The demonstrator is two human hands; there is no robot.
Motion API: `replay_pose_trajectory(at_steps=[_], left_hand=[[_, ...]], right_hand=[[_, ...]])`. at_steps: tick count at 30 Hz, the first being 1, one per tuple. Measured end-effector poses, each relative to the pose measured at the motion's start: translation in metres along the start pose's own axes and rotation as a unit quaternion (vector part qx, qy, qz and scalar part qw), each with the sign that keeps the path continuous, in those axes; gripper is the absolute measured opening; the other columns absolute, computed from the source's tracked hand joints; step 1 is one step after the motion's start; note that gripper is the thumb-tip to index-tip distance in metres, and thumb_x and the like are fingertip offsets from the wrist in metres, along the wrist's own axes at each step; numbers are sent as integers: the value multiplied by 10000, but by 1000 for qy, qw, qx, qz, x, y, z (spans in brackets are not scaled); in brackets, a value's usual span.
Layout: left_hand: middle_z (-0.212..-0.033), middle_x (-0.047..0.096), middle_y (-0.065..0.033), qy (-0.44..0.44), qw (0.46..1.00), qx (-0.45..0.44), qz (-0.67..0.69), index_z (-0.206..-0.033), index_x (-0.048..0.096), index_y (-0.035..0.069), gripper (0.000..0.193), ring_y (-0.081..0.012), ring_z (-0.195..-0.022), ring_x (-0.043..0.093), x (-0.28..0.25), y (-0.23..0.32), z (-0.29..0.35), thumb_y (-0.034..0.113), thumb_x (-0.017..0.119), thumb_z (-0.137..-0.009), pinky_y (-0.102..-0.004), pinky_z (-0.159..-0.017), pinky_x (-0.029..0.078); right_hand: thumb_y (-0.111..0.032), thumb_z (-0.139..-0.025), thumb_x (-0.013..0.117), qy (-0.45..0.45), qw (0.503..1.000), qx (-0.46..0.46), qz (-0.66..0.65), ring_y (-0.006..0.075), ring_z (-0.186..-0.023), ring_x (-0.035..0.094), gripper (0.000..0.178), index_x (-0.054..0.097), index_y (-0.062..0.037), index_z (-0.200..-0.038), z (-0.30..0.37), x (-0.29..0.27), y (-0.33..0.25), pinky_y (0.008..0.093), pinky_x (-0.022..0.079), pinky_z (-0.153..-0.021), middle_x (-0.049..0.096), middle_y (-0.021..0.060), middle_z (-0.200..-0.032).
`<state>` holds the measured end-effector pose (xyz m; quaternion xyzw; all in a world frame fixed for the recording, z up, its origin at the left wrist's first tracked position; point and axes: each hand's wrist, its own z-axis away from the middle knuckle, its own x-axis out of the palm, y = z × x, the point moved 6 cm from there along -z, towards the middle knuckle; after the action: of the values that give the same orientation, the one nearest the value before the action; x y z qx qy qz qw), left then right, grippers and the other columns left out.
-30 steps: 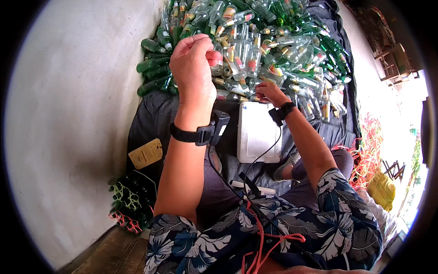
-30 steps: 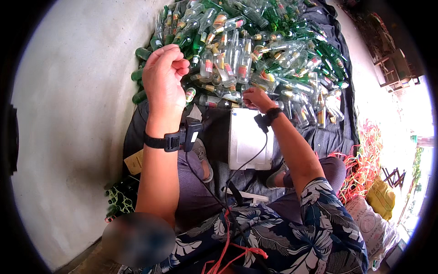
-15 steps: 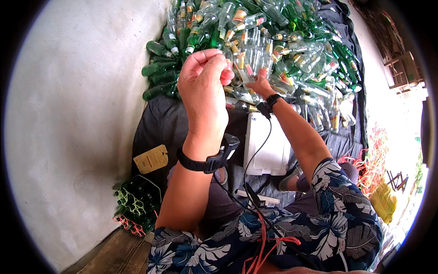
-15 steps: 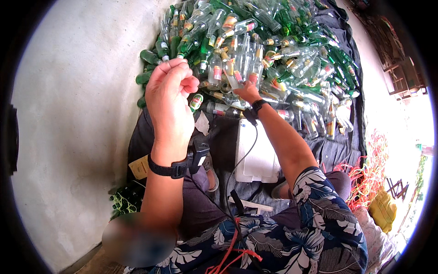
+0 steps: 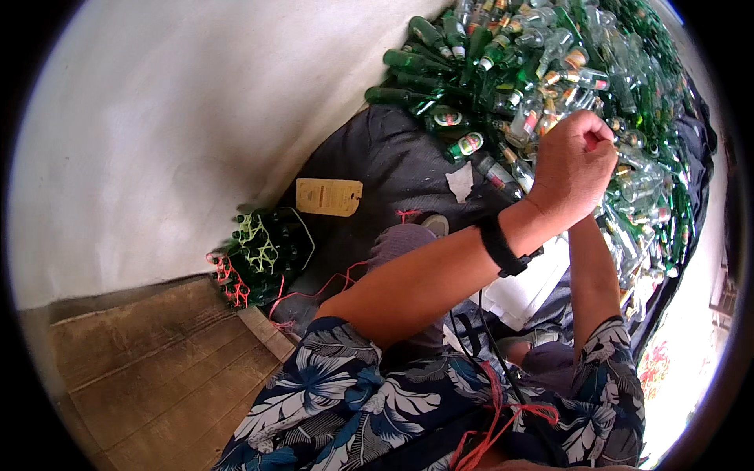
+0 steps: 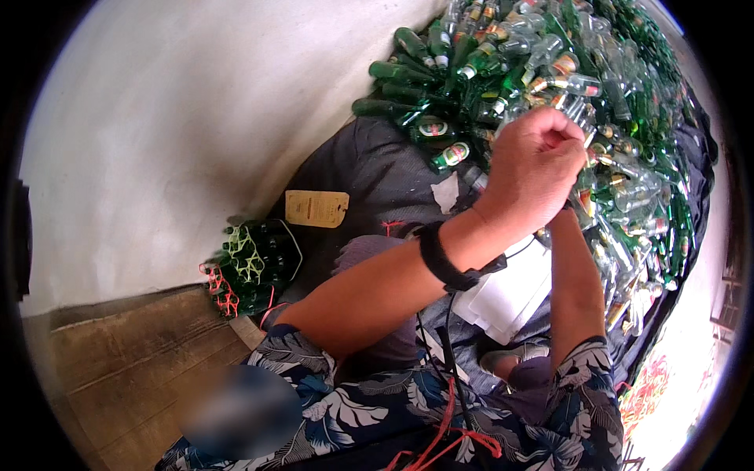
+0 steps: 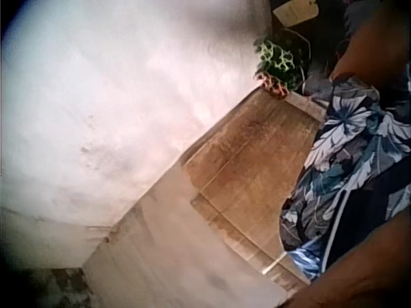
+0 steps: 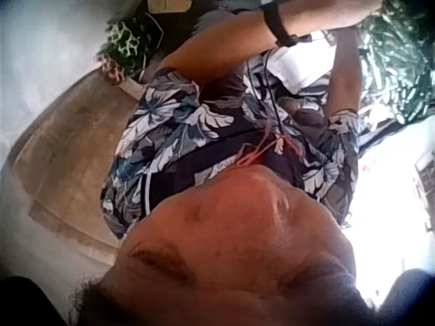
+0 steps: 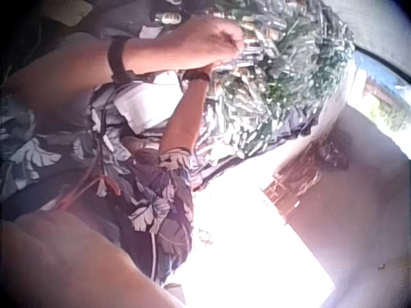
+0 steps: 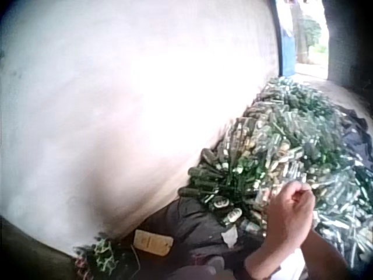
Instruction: The person sits on the floor and ties green plastic bottles together using a yellow string. They arrange the bottles into a cluster and wrap the string around them to secure them. Later, they place the tied bottles into a white styrofoam box.
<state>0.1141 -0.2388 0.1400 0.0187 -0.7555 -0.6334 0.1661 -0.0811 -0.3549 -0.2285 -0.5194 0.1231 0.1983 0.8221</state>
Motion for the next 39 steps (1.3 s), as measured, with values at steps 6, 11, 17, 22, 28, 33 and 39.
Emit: replay_pose_trajectory(at_steps=[6,11,17,22,28,33,39], left_hand=[[-727,715,-116,17,998,8,-58,-817,697,-5,70,-197,-682,710,1,-6,6,60,673,-816,-337,-655,539],[-745,726,-151,-42,992,47,-111,-809,715,-5,111,-275,-702,724,22,-13,11,97,673,-827,-380,-651,544],[-917,736,-175,-126,980,-12,-156,-1118,655,1,375,-330,-865,728,23,-32,11,204,718,-809,-428,-775,560],[-1091,742,-230,-263,937,32,-227,-1376,532,-48,897,-311,-981,746,50,-37,35,581,809,-799,-384,-863,574],[-678,673,-46,-509,803,65,-305,-962,731,46,406,-134,-569,608,92,-32,107,445,785,-910,-326,-572,502],[-733,727,-67,-593,713,-78,-367,-911,738,41,333,-144,-483,629,100,-55,161,374,740,-920,-317,-516,524],[-606,671,-127,-651,580,2,-490,-794,743,52,239,-222,-504,684,91,-115,202,240,627,-885,-381,-568,554]], right_hand=[[-224,-802,755,-33,981,-5,-189,303,-1186,651,689,523,23,-1403,81,-30,-28,435,505,-1052,670,178,-1274],[-189,-823,733,-123,935,-23,-332,293,-1192,644,663,514,13,-1415,172,-54,-52,439,496,-1064,664,164,-1281],[-87,-847,712,-179,920,-93,-337,226,-1233,581,713,435,-7,-1498,293,-92,-89,382,443,-1101,611,90,-1333],[31,-767,751,-126,948,-92,-279,167,-1213,569,774,463,-44,-1481,372,-102,-72,324,462,-1042,604,37,-1325],[71,-685,785,-95,982,-78,-146,119,-1148,559,723,554,-56,-1357,384,-76,-9,311,453,-1040,641,-9,-1246],[-42,-685,846,-85,992,-54,-72,142,-1064,614,690,576,-50,-1320,382,-68,49,331,492,-990,695,22,-1148],[-219,-668,900,-95,986,21,133,331,-1004,718,645,645,14,-1213,372,-41,153,403,551,-882,743,223,-1076]])
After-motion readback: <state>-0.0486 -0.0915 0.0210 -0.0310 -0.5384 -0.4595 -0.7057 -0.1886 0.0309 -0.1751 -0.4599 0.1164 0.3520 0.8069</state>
